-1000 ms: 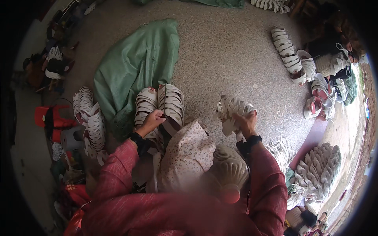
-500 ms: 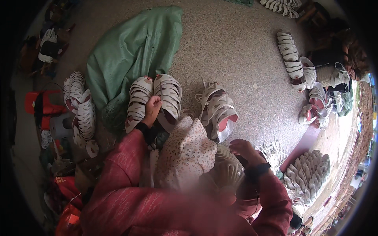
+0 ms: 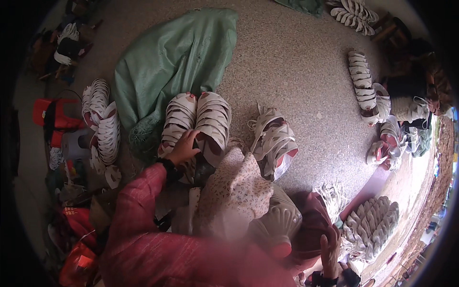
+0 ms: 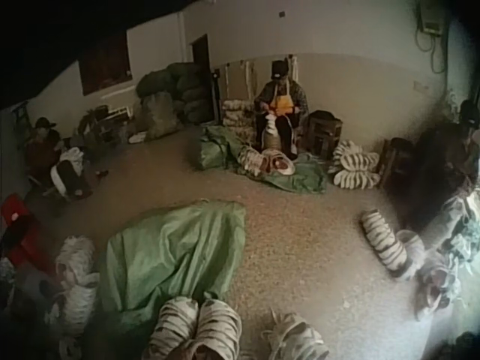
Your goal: The person sits on the floor and laces a white sneaker by hand. They thread the white shoelace through the eyelets, pull it tight, and tie a knot. The person handles the shoe and lace repeatedly to secure the fit.
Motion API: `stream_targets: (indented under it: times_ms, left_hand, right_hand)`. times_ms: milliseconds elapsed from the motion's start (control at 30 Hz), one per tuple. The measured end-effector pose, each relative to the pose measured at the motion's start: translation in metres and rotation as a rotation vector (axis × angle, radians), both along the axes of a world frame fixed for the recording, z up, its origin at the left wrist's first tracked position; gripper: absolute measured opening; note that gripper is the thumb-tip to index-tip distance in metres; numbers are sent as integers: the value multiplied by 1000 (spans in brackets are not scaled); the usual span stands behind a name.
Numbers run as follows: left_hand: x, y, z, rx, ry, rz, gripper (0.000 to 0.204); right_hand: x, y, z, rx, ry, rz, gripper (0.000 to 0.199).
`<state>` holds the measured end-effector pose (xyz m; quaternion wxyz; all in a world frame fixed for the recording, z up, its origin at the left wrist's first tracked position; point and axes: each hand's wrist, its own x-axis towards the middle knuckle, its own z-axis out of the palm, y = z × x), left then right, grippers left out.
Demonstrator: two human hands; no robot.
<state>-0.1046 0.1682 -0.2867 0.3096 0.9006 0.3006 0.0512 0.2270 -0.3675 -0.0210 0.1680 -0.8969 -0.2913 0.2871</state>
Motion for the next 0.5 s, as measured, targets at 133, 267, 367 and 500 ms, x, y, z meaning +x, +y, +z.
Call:
stream_targets:
  times_ms: [133, 267, 367, 500]
  left_hand:
    - [48, 43, -31, 110, -15, 153, 57]
    - [84, 71, -51, 76, -219, 366, 66]
    - [107, 82, -63, 78, -205, 377, 77]
    - [119, 97, -83, 52, -28, 352, 93]
  right_hand:
    - [-32, -5, -15, 8, -169, -34, 50]
    - [-30, -8, -23, -7, -194, -77, 49]
    - [-31, -13, -27, -13, -221, -77, 47]
    - [-29, 11, -26, 4, -213, -104, 44]
